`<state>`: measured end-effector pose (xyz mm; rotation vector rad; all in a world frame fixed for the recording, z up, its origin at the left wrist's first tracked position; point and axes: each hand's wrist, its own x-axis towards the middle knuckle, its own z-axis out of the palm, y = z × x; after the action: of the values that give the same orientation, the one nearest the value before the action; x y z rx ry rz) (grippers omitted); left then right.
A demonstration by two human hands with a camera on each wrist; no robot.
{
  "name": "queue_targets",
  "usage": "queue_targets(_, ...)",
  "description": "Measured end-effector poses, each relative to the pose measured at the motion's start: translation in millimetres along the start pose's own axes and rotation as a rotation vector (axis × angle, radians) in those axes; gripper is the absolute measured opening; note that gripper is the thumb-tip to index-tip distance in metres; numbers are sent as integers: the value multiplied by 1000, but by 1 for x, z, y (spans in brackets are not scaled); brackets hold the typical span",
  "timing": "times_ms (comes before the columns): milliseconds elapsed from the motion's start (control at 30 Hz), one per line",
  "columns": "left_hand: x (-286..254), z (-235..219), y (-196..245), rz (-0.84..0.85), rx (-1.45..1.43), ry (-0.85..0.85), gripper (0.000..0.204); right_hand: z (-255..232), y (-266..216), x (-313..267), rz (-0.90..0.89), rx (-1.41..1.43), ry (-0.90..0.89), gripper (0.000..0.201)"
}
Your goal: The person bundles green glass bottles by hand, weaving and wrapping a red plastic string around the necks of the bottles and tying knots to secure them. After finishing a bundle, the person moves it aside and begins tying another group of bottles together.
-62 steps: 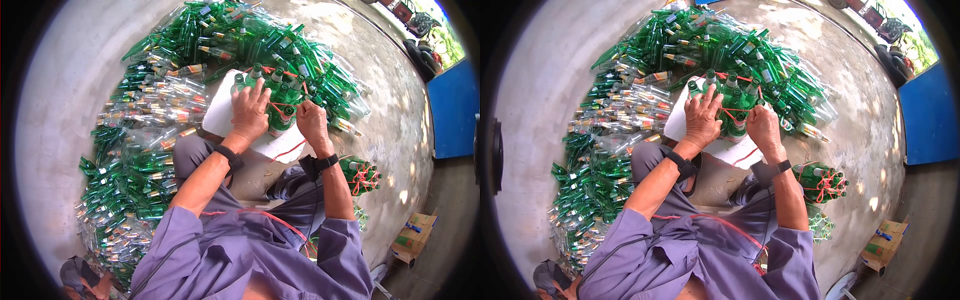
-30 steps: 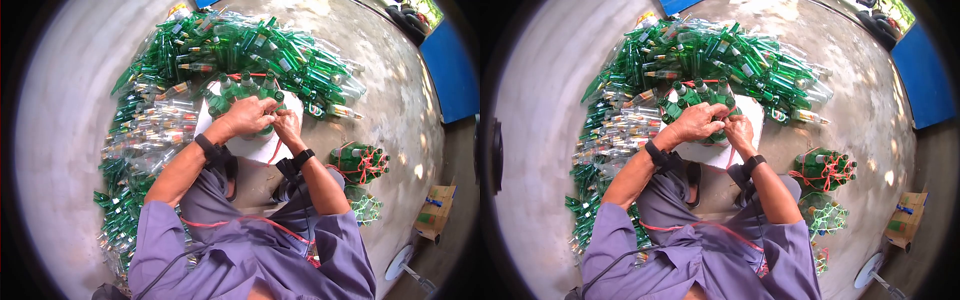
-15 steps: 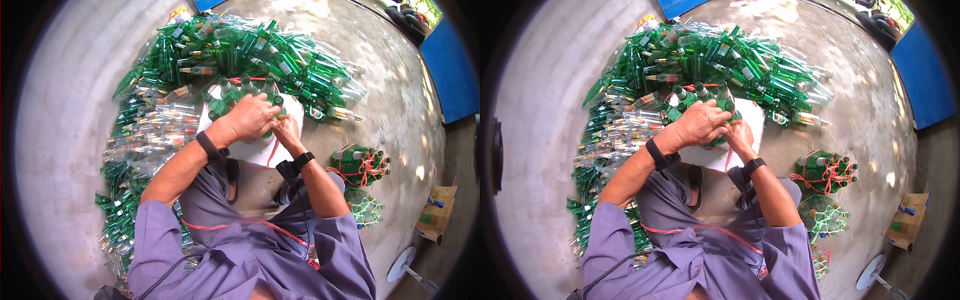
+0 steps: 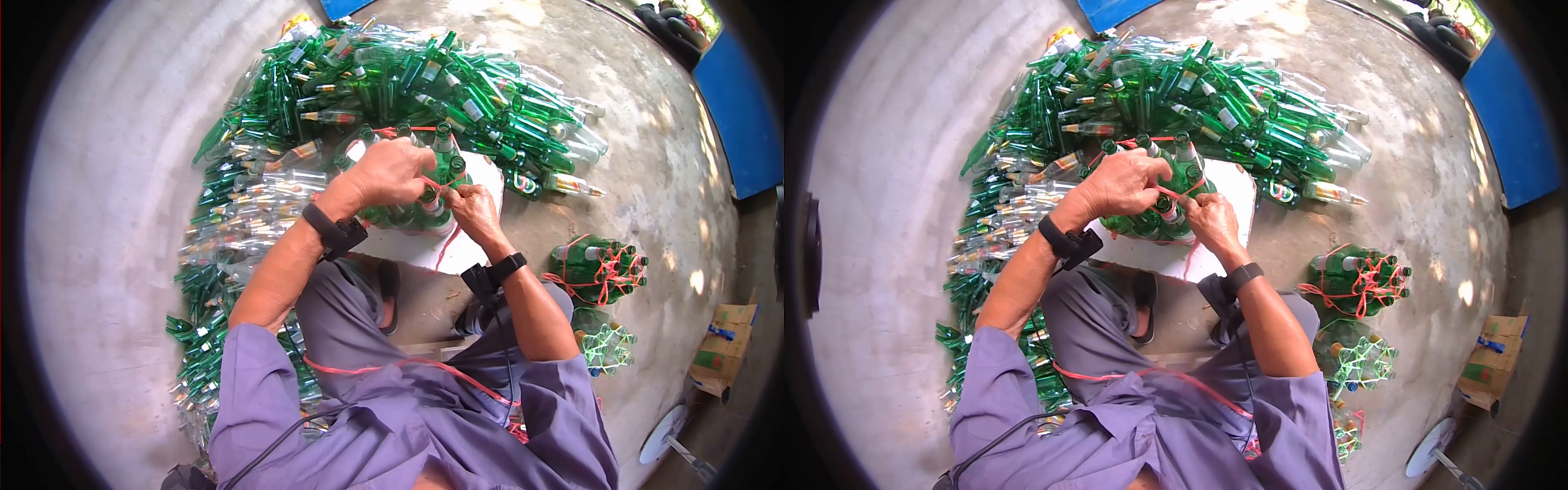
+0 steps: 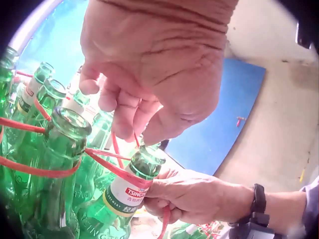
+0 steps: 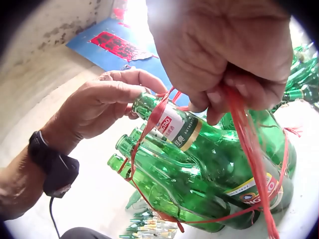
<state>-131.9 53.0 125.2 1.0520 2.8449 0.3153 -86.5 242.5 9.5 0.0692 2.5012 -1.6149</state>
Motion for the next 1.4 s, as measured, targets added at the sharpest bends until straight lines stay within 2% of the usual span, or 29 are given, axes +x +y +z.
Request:
queue_targets(67, -1, -11, -2, -104, -79, -149, 24, -2, 0, 0, -7, 30, -5, 44)
queue_targets(133, -4, -7, -8, -140, -144, -135, 24, -3, -3, 0, -21, 44, -5, 44)
queue_targets(200, -4, -2, -18, -6, -4, -24, 22, -4, -7, -1, -43, 53, 19, 44)
queue_targets(433, -3, -8, -26, -37, 91, 90, 16, 2, -7, 2, -124, 63, 29, 40)
queue_targets(500, -2, -4, -32, -8, -6, 187, 13, 3, -8, 2, -119, 80, 45, 37)
queue_targets(600, 5, 5, -34, 59, 22, 275, 13, 2, -12, 1, -96, 72, 43, 34)
queue_targets(700, 12, 10, -37, 51, 12, 341, 13, 3, -13, 0, -101, 85, 50, 34)
queue_targets(833, 21, 15, -43, 11, -124, 326, 12, 7, -9, 2, -114, 86, 74, 34)
queue_targets(900, 26, 15, -41, -87, -276, 317, 14, 9, -5, 3, -98, 66, 68, 31)
queue_targets(1000, 33, 16, -39, -184, -233, 227, 20, 9, -2, 3, -77, -11, 53, 36)
queue_targets(1100, 35, 16, -37, -223, -253, 207, 28, 8, -4, -1, -112, -61, 69, 39)
queue_targets(1233, 32, 15, -40, -160, -166, 184, 33, -6, -12, -8, -42, -224, -28, 30)
queue_targets(1333, 27, 24, -37, -125, -136, 205, 27, -10, -3, -12, -127, -96, -6, 36)
queue_targets(1400, 16, 30, -27, -147, -255, 416, 20, -13, -3, -15, -132, -81, -3, 36)
